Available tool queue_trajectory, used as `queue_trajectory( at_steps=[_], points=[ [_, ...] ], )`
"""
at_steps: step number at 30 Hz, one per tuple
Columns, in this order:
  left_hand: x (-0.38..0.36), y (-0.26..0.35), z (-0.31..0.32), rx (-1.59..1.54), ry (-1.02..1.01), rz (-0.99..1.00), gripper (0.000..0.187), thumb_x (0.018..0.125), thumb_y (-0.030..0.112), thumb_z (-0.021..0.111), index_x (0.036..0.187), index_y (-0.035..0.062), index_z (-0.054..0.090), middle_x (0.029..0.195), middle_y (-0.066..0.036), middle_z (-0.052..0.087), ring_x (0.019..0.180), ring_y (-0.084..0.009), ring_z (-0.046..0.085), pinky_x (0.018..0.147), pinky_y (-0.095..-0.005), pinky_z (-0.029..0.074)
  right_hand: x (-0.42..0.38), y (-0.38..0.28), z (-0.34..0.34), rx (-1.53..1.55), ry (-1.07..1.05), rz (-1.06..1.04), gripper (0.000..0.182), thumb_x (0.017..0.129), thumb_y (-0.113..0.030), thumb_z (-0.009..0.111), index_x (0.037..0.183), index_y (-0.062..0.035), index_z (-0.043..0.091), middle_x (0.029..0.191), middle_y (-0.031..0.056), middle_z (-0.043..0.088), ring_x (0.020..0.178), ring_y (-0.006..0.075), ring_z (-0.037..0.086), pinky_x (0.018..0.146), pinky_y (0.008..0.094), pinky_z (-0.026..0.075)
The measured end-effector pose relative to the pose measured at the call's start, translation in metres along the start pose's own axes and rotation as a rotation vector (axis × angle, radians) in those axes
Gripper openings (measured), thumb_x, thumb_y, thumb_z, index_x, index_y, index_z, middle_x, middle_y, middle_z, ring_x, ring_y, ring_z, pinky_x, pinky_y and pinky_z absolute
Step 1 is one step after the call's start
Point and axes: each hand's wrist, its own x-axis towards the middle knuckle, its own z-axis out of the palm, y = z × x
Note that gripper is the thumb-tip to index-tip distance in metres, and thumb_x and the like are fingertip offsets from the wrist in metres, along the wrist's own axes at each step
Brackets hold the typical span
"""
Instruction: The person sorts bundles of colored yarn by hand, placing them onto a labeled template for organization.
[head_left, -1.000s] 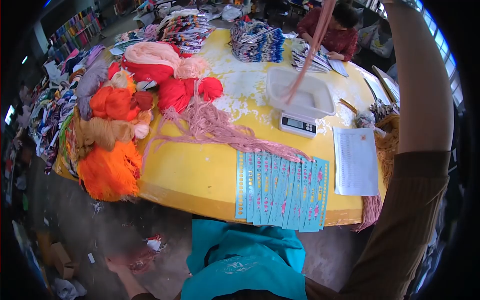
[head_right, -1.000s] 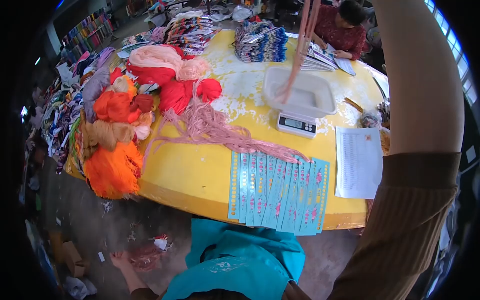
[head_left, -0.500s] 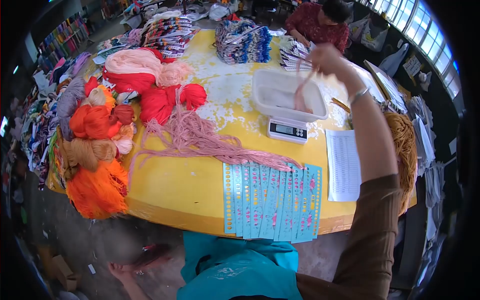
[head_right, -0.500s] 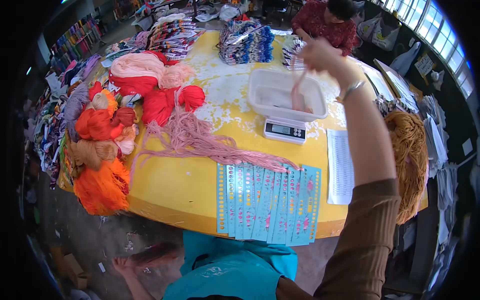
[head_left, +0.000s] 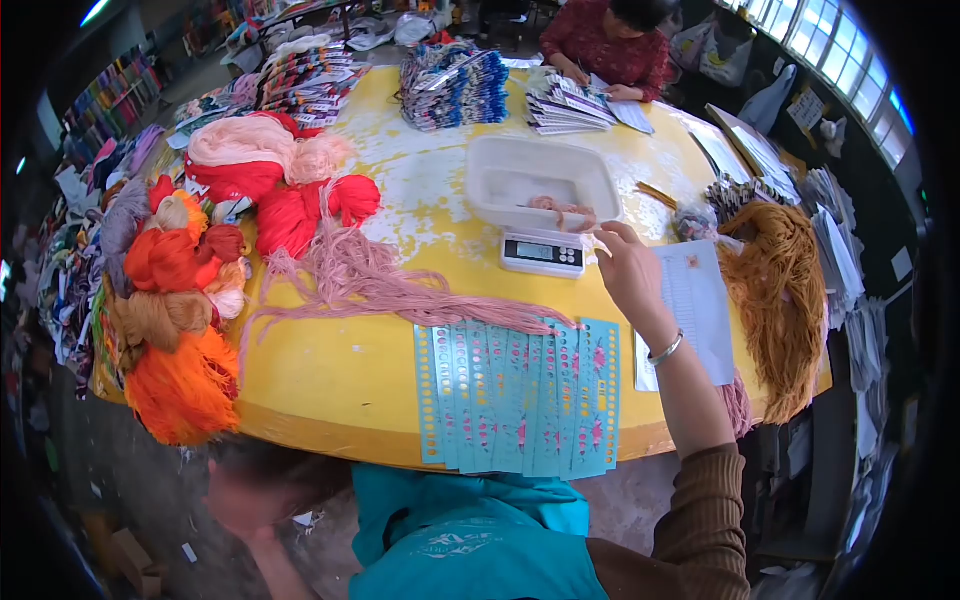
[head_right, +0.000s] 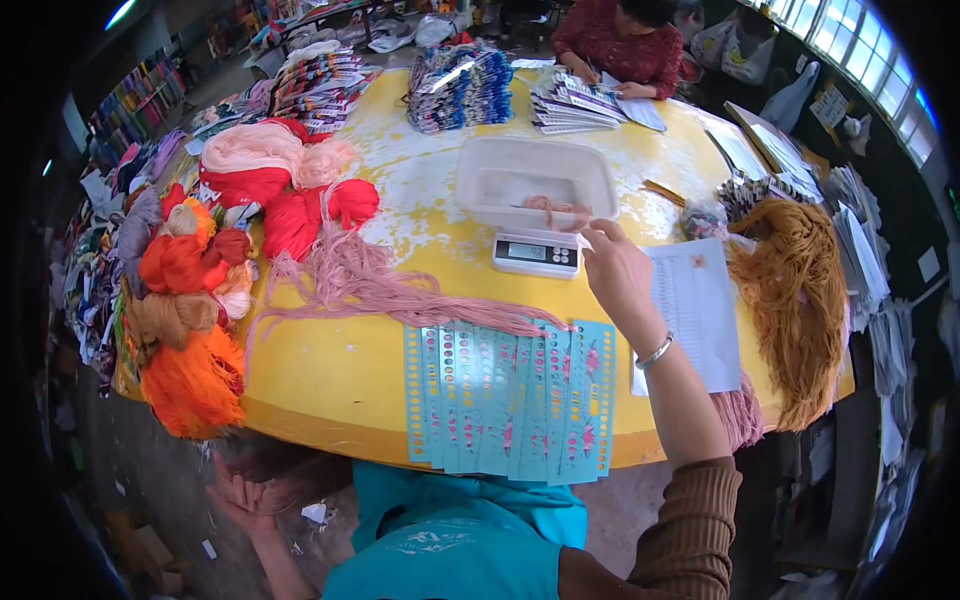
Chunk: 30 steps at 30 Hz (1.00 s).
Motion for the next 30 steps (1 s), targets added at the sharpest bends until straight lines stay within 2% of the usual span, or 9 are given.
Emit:
queue_trajectory(
  at_steps=[3,7,9,11,13,14,19,25,30],
  points=[
    [0.011,-0.009,0.062,-0.122,-0.291,-0.144,0.075,0.096,0.044,0.052,0.153,0.0142,0.016,0.048,0.001,0.034,0.039,-0.0093,0.035,0.045,-0.0236,0.033,-0.013,0.012,0.000,0.043,0.114,0.000,0.014,0.080,-0.011,0.067,0.093,-0.0096,0.069,0.109,0.0048,0.065,0.086,0.0281,0.065,0.071,0.0374,0.053],
    [0.023,-0.027,0.115,-0.131,-0.495,-0.163,0.080,0.094,0.045,0.054,0.153,0.0106,0.013,0.058,-0.003,0.046,0.042,-0.0108,0.043,0.046,-0.0268,0.040,-0.021,0.012,-0.006,0.002,0.209,-0.062,0.010,0.077,-0.008,0.068,0.087,-0.0093,0.070,0.107,0.0040,0.066,0.094,0.0245,0.063,0.074,0.0354,0.052],
    [0.027,-0.047,0.147,0.428,0.589,0.072,0.067,0.097,0.038,0.052,0.148,0.0041,0.024,0.073,-0.007,0.053,0.045,-0.0124,0.046,0.046,-0.0310,0.045,-0.020,0.014,-0.002,-0.008,0.243,-0.090,0.012,0.075,-0.007,0.068,0.087,-0.0096,0.070,0.106,0.0038,0.066,0.097,0.0243,0.062,0.075,0.0354,0.052],
    [0.035,-0.052,0.144,0.346,0.703,0.068,0.051,0.101,0.031,0.046,0.140,-0.0015,0.036,0.083,-0.009,0.053,0.047,-0.0126,0.048,0.047,-0.0303,0.048,-0.018,0.017,0.006,-0.007,0.268,-0.133,0.016,0.071,-0.007,0.070,0.087,-0.0101,0.070,0.108,0.0044,0.065,0.107,0.0258,0.058,0.080,0.0371,0.051],
    [0.033,-0.041,0.092,0.211,-0.273,-0.047,0.039,0.104,0.031,0.037,0.122,-0.0023,0.047,0.074,-0.010,0.050,0.050,-0.0149,0.051,0.050,-0.0274,0.050,-0.015,0.019,0.017,-0.027,0.273,-0.146,0.018,0.071,-0.007,0.071,0.089,-0.0102,0.070,0.111,0.0055,0.063,0.112,0.0267,0.055,0.083,0.0387,0.049],
    [0.036,-0.047,0.094,-0.022,-0.269,-0.135,0.044,0.104,0.030,0.036,0.135,-0.0017,0.041,0.070,-0.008,0.047,0.048,-0.0131,0.048,0.048,-0.0253,0.045,-0.014,0.019,0.020,-0.049,0.277,-0.159,0.020,0.070,-0.007,0.071,0.090,-0.0103,0.069,0.115,0.0066,0.061,0.116,0.0277,0.053,0.086,0.0404,0.047],
    [0.044,-0.077,0.150,-0.234,-0.393,-0.232,0.060,0.103,0.028,0.041,0.152,0.0041,0.014,0.069,-0.006,0.046,0.046,-0.0102,0.041,0.043,-0.0223,0.036,-0.004,0.010,0.032,-0.086,0.195,-0.132,0.029,0.069,-0.010,0.073,0.097,-0.0101,0.067,0.127,0.0089,0.054,0.128,0.0306,0.043,0.096,0.0449,0.040],
    [0.054,-0.086,0.139,-0.441,-0.434,-0.299,0.060,0.100,0.037,0.047,0.146,0.0016,0.030,0.066,-0.004,0.047,0.045,-0.0097,0.043,0.042,-0.0217,0.036,0.011,0.009,0.049,-0.131,0.164,-0.181,0.024,0.068,-0.009,0.072,0.091,-0.0071,0.065,0.130,0.0120,0.053,0.134,0.0300,0.038,0.101,0.0453,0.035],
    [0.064,-0.093,0.149,-0.464,-0.484,-0.305,0.048,0.100,0.035,0.047,0.129,-0.0033,0.048,0.063,-0.002,0.048,0.045,-0.0094,0.045,0.043,-0.0219,0.039,0.025,0.013,0.079,-0.156,0.162,-0.191,0.015,0.067,-0.008,0.071,0.081,-0.0078,0.064,0.133,0.0120,0.053,0.137,0.0294,0.035,0.108,0.0470,0.030]
  ],
)
